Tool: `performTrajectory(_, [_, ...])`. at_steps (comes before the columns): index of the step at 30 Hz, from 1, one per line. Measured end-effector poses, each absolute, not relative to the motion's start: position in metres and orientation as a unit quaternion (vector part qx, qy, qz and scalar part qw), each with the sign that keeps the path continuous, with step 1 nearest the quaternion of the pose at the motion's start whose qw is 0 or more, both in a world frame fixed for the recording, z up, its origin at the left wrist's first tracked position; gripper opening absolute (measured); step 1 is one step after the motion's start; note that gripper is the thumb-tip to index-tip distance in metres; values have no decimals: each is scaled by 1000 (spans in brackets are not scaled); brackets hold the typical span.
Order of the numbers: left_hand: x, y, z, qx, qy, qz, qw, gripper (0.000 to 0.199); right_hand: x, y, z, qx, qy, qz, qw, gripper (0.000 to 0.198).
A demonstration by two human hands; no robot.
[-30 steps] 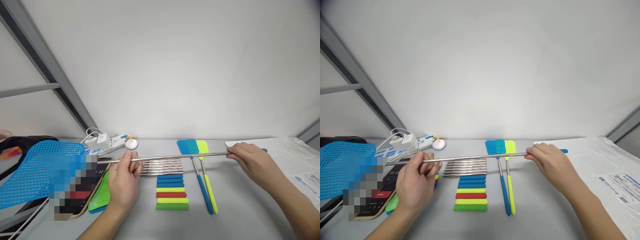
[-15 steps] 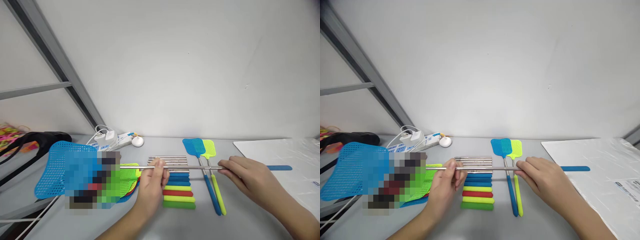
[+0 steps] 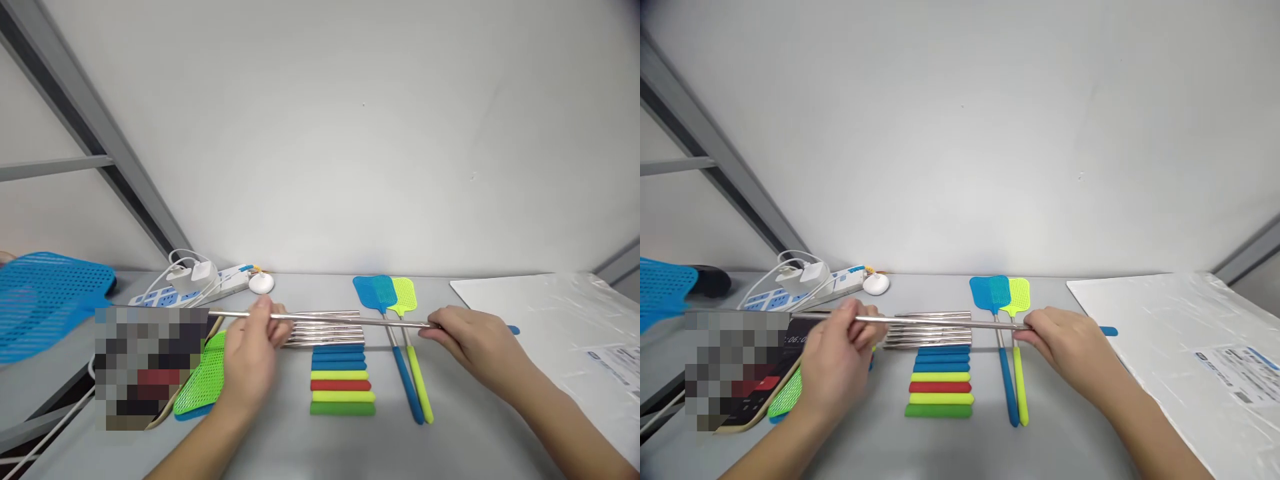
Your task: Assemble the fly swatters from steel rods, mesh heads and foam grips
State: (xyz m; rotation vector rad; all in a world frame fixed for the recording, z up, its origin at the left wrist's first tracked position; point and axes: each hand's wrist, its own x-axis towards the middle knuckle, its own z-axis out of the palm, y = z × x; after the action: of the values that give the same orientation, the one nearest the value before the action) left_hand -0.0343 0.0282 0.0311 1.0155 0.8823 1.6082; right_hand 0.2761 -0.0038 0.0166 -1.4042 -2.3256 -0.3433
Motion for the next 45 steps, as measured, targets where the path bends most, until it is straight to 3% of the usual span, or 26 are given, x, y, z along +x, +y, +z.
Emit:
performTrajectory(12, [-51,47,55,359,346,765,408,42,321,-4,23,-622,-763,-61,166,37])
performTrajectory(17, [-43,44,44,355,356,754,423,38,311,-7,18,-587,-780,-52,210,27])
performTrajectory(24, [-33,28,19,473,365,625,503,43,277,-12,12,-507,-822,-109,235,20])
performTrajectory(32, [-39,34,33,461,384,672,436,43,288,-3,11,-527,-811,-129,220,31])
performTrajectory(45, [-26,27,9,473,334,628,521,44,295,-6,12,-527,-807,-145,221,25])
